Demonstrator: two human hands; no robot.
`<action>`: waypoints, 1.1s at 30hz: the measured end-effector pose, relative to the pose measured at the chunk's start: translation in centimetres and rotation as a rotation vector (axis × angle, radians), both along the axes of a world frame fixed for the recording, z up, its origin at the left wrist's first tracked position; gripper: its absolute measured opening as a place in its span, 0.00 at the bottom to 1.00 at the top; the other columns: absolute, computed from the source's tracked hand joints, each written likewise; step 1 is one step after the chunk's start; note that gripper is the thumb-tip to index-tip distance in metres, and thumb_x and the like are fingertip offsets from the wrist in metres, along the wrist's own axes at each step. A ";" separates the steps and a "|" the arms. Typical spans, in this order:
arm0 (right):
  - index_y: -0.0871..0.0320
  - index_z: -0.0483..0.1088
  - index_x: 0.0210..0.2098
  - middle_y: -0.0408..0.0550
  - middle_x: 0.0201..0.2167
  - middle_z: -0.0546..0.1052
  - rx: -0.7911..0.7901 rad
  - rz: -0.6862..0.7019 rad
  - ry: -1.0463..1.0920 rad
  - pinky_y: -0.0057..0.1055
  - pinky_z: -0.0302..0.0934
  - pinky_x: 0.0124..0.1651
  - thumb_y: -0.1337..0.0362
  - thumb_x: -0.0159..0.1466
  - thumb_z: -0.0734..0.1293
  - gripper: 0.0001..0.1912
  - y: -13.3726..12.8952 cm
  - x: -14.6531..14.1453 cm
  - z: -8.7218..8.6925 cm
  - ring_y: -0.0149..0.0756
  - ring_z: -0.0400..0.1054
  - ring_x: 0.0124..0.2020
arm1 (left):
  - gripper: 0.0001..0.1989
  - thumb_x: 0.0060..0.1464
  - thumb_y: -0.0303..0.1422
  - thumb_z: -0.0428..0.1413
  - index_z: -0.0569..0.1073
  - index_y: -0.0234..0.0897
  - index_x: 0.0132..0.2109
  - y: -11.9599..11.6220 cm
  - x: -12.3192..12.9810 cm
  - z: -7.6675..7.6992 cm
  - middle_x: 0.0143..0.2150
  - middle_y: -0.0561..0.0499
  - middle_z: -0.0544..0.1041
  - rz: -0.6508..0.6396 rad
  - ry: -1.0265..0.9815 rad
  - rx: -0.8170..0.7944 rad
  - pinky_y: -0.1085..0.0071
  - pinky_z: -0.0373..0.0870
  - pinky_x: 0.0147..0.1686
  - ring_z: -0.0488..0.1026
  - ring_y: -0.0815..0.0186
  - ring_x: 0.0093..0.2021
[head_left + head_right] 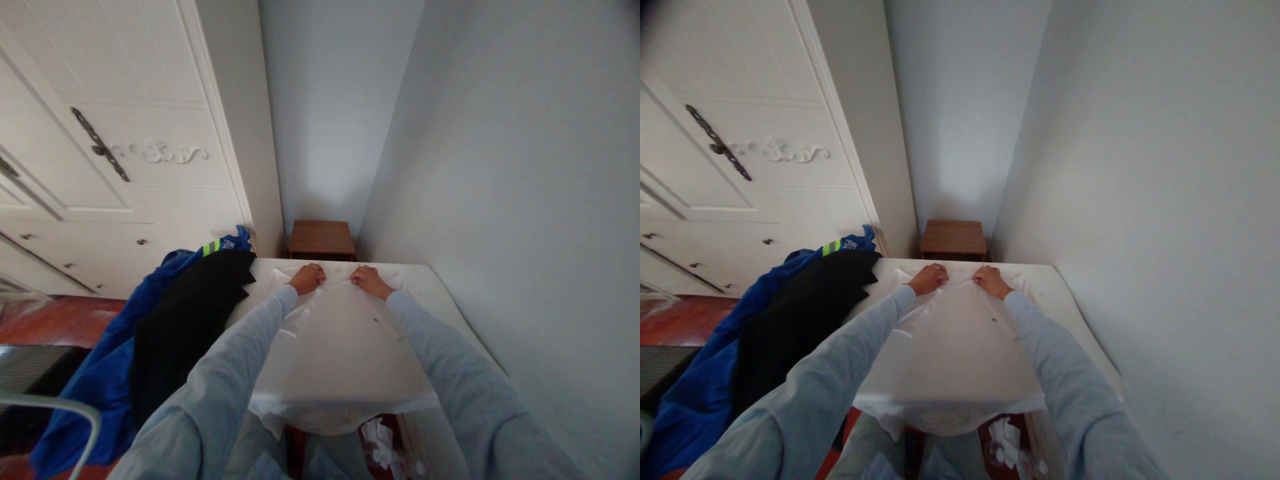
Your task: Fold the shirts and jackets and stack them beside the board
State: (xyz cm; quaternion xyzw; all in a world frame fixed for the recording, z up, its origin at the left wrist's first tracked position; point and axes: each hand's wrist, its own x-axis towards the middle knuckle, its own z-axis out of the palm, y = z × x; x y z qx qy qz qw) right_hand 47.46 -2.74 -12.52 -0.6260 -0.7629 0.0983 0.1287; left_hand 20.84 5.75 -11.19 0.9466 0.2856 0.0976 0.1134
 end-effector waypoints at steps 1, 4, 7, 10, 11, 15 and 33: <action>0.55 0.78 0.42 0.53 0.46 0.80 0.002 -0.003 0.003 0.43 0.54 0.56 0.64 0.68 0.64 0.11 0.0 0.0 0.0 0.45 0.68 0.52 | 0.08 0.60 0.29 0.56 0.80 0.39 0.42 0.1 0.0 0.0 0.49 0.46 0.79 0.006 0.002 -0.003 0.62 0.67 0.56 0.71 0.58 0.55; 0.56 0.77 0.43 0.53 0.47 0.80 0.009 -0.016 0.018 0.43 0.54 0.55 0.66 0.68 0.62 0.11 0.0 -0.1 0.1 0.44 0.69 0.50 | 0.06 0.59 0.28 0.57 0.79 0.37 0.39 0.2 0.3 0.1 0.46 0.44 0.79 0.046 -0.002 -0.009 0.62 0.68 0.54 0.72 0.57 0.52; 0.56 0.76 0.43 0.52 0.46 0.80 0.011 -0.028 0.029 0.41 0.56 0.54 0.66 0.68 0.61 0.11 0.0 -0.1 0.1 0.43 0.70 0.50 | 0.06 0.59 0.26 0.55 0.78 0.35 0.39 0.0 0.6 0.0 0.45 0.42 0.78 0.101 -0.020 -0.013 0.63 0.69 0.53 0.73 0.58 0.50; 0.55 0.76 0.41 0.51 0.45 0.81 0.008 -0.033 0.030 0.38 0.58 0.52 0.66 0.68 0.61 0.11 0.2 0.0 0.2 0.42 0.70 0.49 | 0.08 0.61 0.25 0.52 0.76 0.34 0.40 -0.2 0.6 -0.2 0.44 0.42 0.78 0.164 -0.050 -0.011 0.64 0.69 0.52 0.73 0.59 0.49; 0.55 0.75 0.41 0.50 0.44 0.81 0.006 -0.037 0.028 0.38 0.58 0.52 0.66 0.68 0.60 0.11 0.3 0.0 0.3 0.41 0.71 0.48 | 0.08 0.62 0.25 0.51 0.76 0.34 0.41 -0.3 0.6 -0.2 0.44 0.42 0.77 0.184 -0.059 -0.009 0.64 0.68 0.52 0.72 0.59 0.48; 0.55 0.75 0.42 0.50 0.42 0.81 0.001 -0.066 0.004 0.36 0.59 0.49 0.66 0.69 0.59 0.12 0.9 0.0 0.5 0.41 0.73 0.44 | 0.08 0.64 0.27 0.50 0.75 0.35 0.42 -0.3 0.4 -0.2 0.44 0.42 0.77 0.250 -0.079 -0.003 0.63 0.68 0.51 0.72 0.58 0.49; 0.57 0.76 0.41 0.49 0.40 0.81 0.021 -0.038 0.066 0.31 0.64 0.47 0.67 0.66 0.62 0.10 3.1 0.4 0.1 0.37 0.74 0.42 | 0.11 0.65 0.34 0.52 0.72 0.37 0.52 0.2 0.3 -1.3 0.54 0.43 0.75 0.369 -0.200 0.018 0.62 0.68 0.56 0.72 0.59 0.56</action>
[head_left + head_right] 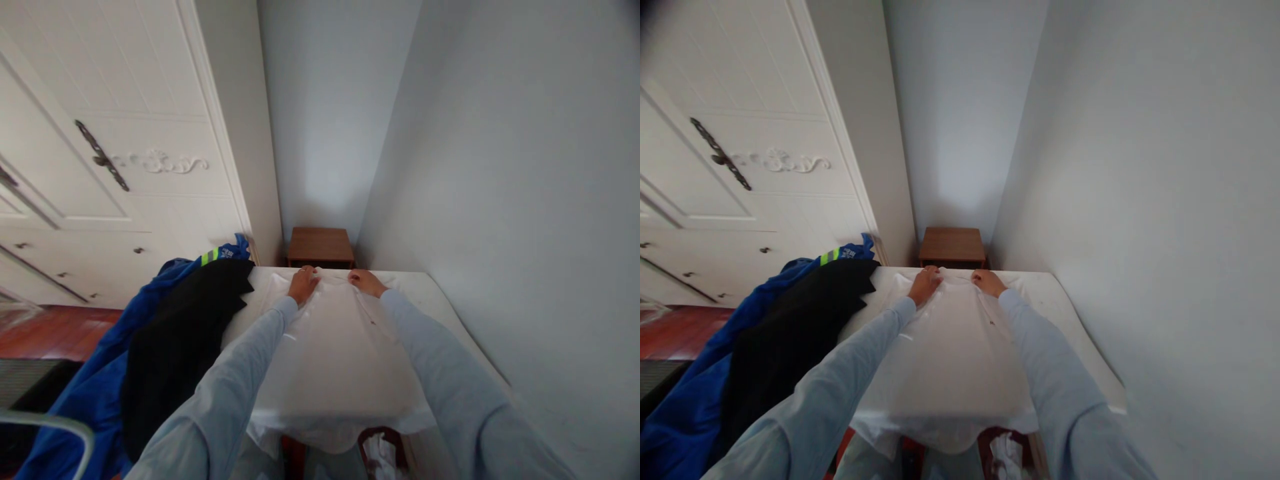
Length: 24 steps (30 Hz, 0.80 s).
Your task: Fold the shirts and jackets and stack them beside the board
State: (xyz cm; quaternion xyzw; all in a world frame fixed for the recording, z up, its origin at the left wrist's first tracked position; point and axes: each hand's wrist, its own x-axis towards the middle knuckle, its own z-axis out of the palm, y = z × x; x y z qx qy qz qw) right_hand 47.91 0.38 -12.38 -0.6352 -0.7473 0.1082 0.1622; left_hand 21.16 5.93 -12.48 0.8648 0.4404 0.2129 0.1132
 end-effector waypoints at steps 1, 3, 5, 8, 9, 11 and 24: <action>0.57 0.76 0.44 0.51 0.43 0.81 0.027 -0.020 0.005 0.33 0.65 0.49 0.66 0.66 0.62 0.12 -0.3 0.1 -0.2 0.39 0.74 0.44 | 0.13 0.66 0.35 0.51 0.71 0.38 0.55 0.1 -0.2 0.0 0.57 0.43 0.74 -0.013 -0.002 0.004 0.62 0.67 0.58 0.71 0.59 0.58; 0.57 0.73 0.52 0.54 0.49 0.79 0.085 -0.072 0.008 0.37 0.64 0.54 0.65 0.68 0.60 0.17 -1.1 0.7 -0.4 0.42 0.72 0.50 | 0.17 0.68 0.36 0.49 0.69 0.38 0.59 0.5 -0.7 -0.1 0.61 0.43 0.73 -0.034 0.006 0.010 0.63 0.65 0.60 0.69 0.60 0.61; 0.56 0.71 0.56 0.56 0.55 0.76 0.130 -0.114 0.006 0.41 0.62 0.58 0.63 0.69 0.58 0.19 -2.2 1.6 -0.8 0.45 0.69 0.56 | 0.18 0.68 0.37 0.47 0.68 0.37 0.61 1.2 -1.6 -0.1 0.64 0.42 0.71 -0.044 0.030 0.014 0.62 0.64 0.62 0.67 0.59 0.64; 0.57 0.69 0.59 0.58 0.60 0.73 0.131 -0.147 -0.063 0.43 0.57 0.64 0.61 0.70 0.59 0.21 -3.8 3.4 -1.3 0.48 0.65 0.62 | 0.20 0.68 0.37 0.47 0.69 0.36 0.61 2.3 -3.7 -0.2 0.68 0.39 0.67 -0.032 0.080 0.020 0.58 0.59 0.66 0.61 0.55 0.69; 0.59 0.69 0.60 0.60 0.62 0.71 0.115 -0.161 -0.105 0.43 0.56 0.65 0.60 0.70 0.59 0.22 -4.3 3.9 -1.6 0.49 0.63 0.64 | 0.20 0.68 0.37 0.47 0.69 0.36 0.62 2.6 -4.4 -0.3 0.68 0.39 0.66 -0.025 0.099 0.019 0.57 0.57 0.67 0.59 0.54 0.70; 0.61 0.67 0.61 0.63 0.64 0.69 0.082 -0.190 -0.180 0.43 0.55 0.66 0.59 0.70 0.59 0.23 -5.1 4.8 -2.1 0.50 0.61 0.66 | 0.21 0.67 0.38 0.47 0.68 0.35 0.62 3.1 -5.7 -0.6 0.68 0.38 0.67 -0.012 0.138 0.011 0.55 0.55 0.68 0.57 0.52 0.71; 0.62 0.61 0.67 0.63 0.70 0.61 0.004 -0.235 -0.359 0.51 0.51 0.69 0.59 0.73 0.52 0.27 -5.9 5.7 -2.7 0.51 0.53 0.71 | 0.31 0.69 0.45 0.40 0.59 0.32 0.71 3.0 -7.3 -1.6 0.73 0.36 0.57 0.036 0.312 0.030 0.53 0.48 0.70 0.49 0.50 0.74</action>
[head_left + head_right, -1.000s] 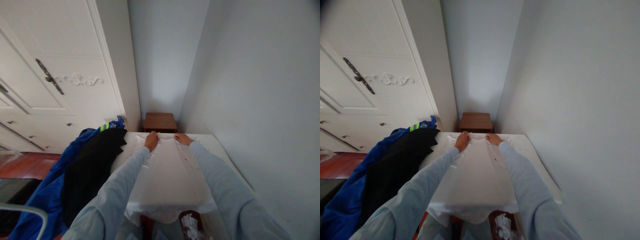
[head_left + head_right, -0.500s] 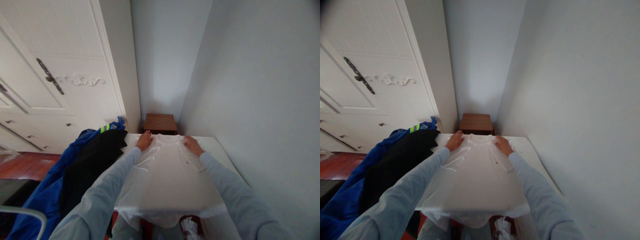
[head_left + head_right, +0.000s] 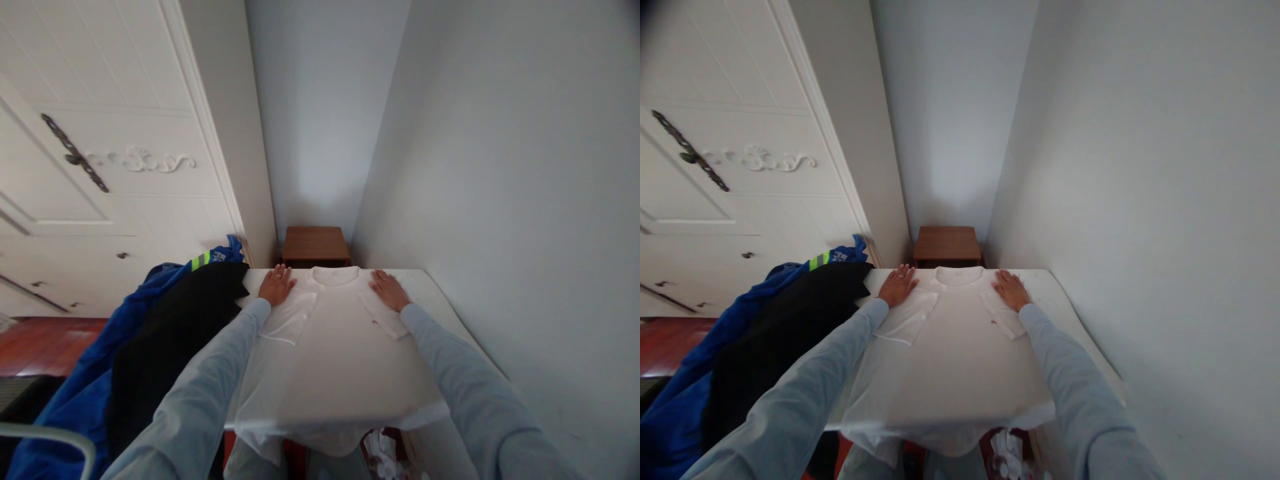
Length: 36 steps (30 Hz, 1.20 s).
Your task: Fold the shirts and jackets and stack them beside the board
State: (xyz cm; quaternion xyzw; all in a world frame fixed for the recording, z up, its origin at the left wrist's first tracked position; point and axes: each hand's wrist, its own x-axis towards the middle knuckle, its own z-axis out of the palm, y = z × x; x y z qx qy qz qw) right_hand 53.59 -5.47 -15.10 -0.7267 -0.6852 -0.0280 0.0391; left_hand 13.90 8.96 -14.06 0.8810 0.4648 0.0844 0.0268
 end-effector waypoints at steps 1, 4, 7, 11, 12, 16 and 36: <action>0.62 0.61 0.67 0.62 0.70 0.61 -0.004 0.002 -0.019 0.50 0.51 0.69 0.59 0.73 0.52 0.27 0.0 0.0 0.1 0.50 0.53 0.71 | 0.32 0.69 0.46 0.39 0.59 0.32 0.71 0.0 0.0 0.1 0.73 0.36 0.57 0.012 0.011 0.005 0.52 0.46 0.70 0.48 0.50 0.74; 0.63 0.60 0.68 0.62 0.69 0.62 -0.006 0.009 -0.064 0.50 0.53 0.68 0.59 0.74 0.50 0.28 -0.2 0.1 0.2 0.49 0.54 0.71 | 0.34 0.69 0.47 0.37 0.57 0.31 0.72 -0.3 0.1 0.3 0.74 0.35 0.54 0.024 0.071 0.022 0.51 0.42 0.71 0.46 0.49 0.75; 0.63 0.61 0.67 0.62 0.69 0.63 0.005 0.009 -0.075 0.50 0.54 0.67 0.59 0.74 0.51 0.27 -0.5 0.4 0.1 0.49 0.55 0.70 | 0.35 0.69 0.48 0.34 0.56 0.30 0.72 -0.4 0.1 0.6 0.74 0.35 0.53 0.025 0.111 0.015 0.52 0.42 0.71 0.46 0.49 0.75; 0.61 0.63 0.65 0.61 0.67 0.66 0.063 0.025 -0.061 0.48 0.57 0.65 0.59 0.74 0.53 0.25 -0.7 1.1 -0.2 0.49 0.58 0.68 | 0.35 0.69 0.49 0.34 0.56 0.31 0.73 -0.4 0.0 0.7 0.74 0.36 0.53 0.029 0.111 0.013 0.52 0.43 0.71 0.46 0.49 0.75; 0.61 0.64 0.65 0.61 0.67 0.66 0.071 0.027 -0.063 0.48 0.57 0.65 0.59 0.74 0.53 0.25 -0.8 1.2 -0.2 0.49 0.58 0.68 | 0.35 0.69 0.49 0.34 0.56 0.32 0.73 -0.3 0.0 0.7 0.74 0.36 0.53 0.030 0.111 0.012 0.52 0.43 0.71 0.46 0.49 0.75; 0.64 0.62 0.66 0.62 0.68 0.64 0.063 0.029 -0.081 0.48 0.55 0.67 0.59 0.74 0.52 0.26 -0.7 1.5 -0.5 0.48 0.56 0.69 | 0.35 0.69 0.49 0.34 0.55 0.32 0.73 -0.3 0.0 0.7 0.74 0.36 0.53 0.038 0.107 0.001 0.51 0.44 0.70 0.46 0.49 0.75; 0.53 0.52 0.72 0.53 0.71 0.60 0.173 0.231 0.259 0.52 0.50 0.72 0.49 0.74 0.48 0.31 -8.5 -1.9 1.0 0.45 0.52 0.72 | 0.34 0.69 0.50 0.38 0.59 0.30 0.70 -7.8 -2.2 3.1 0.73 0.34 0.57 -0.216 -0.065 0.130 0.47 0.50 0.70 0.46 0.50 0.75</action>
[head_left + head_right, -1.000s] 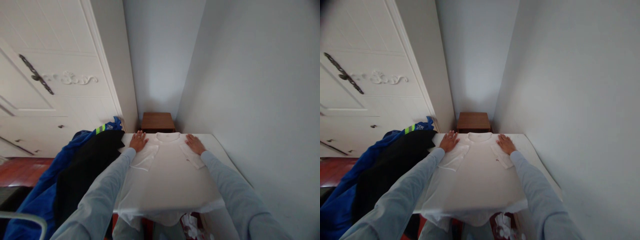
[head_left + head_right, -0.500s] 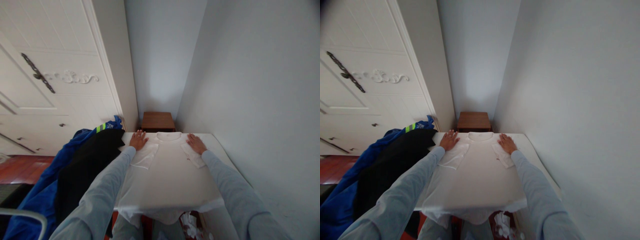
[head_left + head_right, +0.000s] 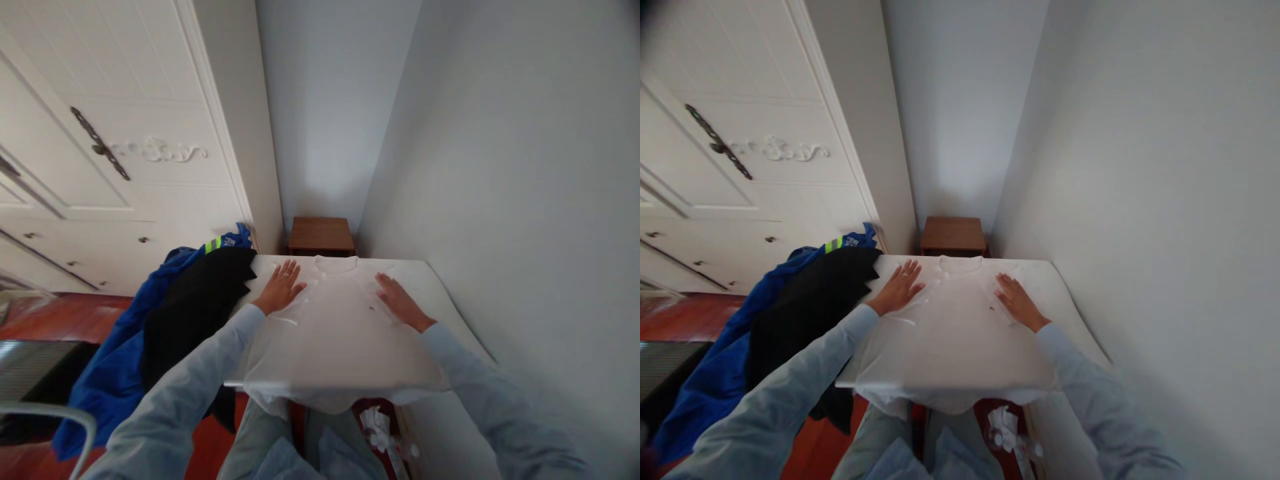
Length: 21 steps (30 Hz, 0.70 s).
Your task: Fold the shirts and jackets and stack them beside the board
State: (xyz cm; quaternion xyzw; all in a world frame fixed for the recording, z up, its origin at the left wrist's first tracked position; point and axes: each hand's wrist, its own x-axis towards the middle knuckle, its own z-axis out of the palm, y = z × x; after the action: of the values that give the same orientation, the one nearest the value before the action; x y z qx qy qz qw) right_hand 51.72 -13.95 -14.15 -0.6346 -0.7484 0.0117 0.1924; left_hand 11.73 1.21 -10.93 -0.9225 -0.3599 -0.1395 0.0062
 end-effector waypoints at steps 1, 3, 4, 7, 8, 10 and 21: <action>0.52 0.50 0.73 0.53 0.71 0.60 0.011 -0.009 0.022 0.52 0.50 0.71 0.49 0.74 0.48 0.31 -1.8 0.0 -0.6 0.45 0.52 0.72 | 0.35 0.69 0.51 0.37 0.57 0.30 0.71 -1.5 -0.5 -0.5 0.73 0.34 0.56 0.000 -0.011 0.008 0.48 0.49 0.70 0.45 0.51 0.75; 0.51 0.48 0.74 0.53 0.70 0.61 0.037 -0.046 0.045 0.53 0.52 0.70 0.50 0.74 0.49 0.31 -5.2 -0.3 -1.6 0.46 0.53 0.71 | 0.36 0.69 0.51 0.37 0.54 0.29 0.72 -4.0 -1.3 -1.5 0.73 0.33 0.55 0.024 -0.027 0.017 0.48 0.50 0.70 0.43 0.50 0.75; 0.51 0.48 0.74 0.54 0.70 0.61 0.051 -0.064 0.044 0.54 0.53 0.70 0.50 0.75 0.49 0.31 -6.8 -0.6 -2.0 0.46 0.54 0.71 | 0.37 0.69 0.51 0.37 0.53 0.29 0.72 -5.1 -1.7 -2.0 0.73 0.33 0.54 0.043 -0.022 0.012 0.47 0.50 0.70 0.43 0.50 0.75; 0.55 0.50 0.73 0.56 0.70 0.62 0.082 -0.082 -0.014 0.55 0.53 0.69 0.51 0.74 0.50 0.31 -10.4 -2.2 -2.6 0.48 0.54 0.71 | 0.37 0.68 0.51 0.38 0.56 0.29 0.72 -7.0 -2.3 -2.8 0.73 0.31 0.55 0.102 0.054 -0.019 0.46 0.50 0.69 0.46 0.48 0.75; 0.56 0.52 0.73 0.57 0.69 0.62 0.085 -0.081 -0.044 0.54 0.53 0.70 0.51 0.74 0.51 0.31 -11.2 -2.8 -2.6 0.48 0.54 0.71 | 0.36 0.68 0.51 0.39 0.57 0.29 0.71 -7.3 -2.4 -2.9 0.73 0.31 0.56 0.122 0.087 -0.029 0.46 0.49 0.69 0.47 0.47 0.74; 0.58 0.55 0.71 0.59 0.69 0.63 0.084 -0.087 -0.103 0.53 0.53 0.69 0.51 0.74 0.51 0.31 -12.4 -3.8 -2.5 0.49 0.54 0.71 | 0.35 0.69 0.50 0.39 0.59 0.29 0.70 -7.4 -2.5 -2.9 0.73 0.32 0.56 0.156 0.138 -0.040 0.46 0.48 0.70 0.48 0.47 0.74; 0.59 0.61 0.68 0.57 0.69 0.64 0.040 -0.130 -0.199 0.51 0.53 0.70 0.53 0.74 0.49 0.29 -17.0 1.8 -2.3 0.45 0.57 0.69 | 0.33 0.69 0.48 0.36 0.61 0.31 0.70 -6.3 -2.6 -2.8 0.72 0.33 0.57 0.138 0.131 -0.036 0.45 0.51 0.68 0.52 0.49 0.73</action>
State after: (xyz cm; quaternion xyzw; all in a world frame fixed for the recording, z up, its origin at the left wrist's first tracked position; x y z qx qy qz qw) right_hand 53.53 -30.97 -16.42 -0.6758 -0.7212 -0.0788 0.1300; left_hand 9.16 -5.06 -13.73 -0.9027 -0.4237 -0.0718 0.0225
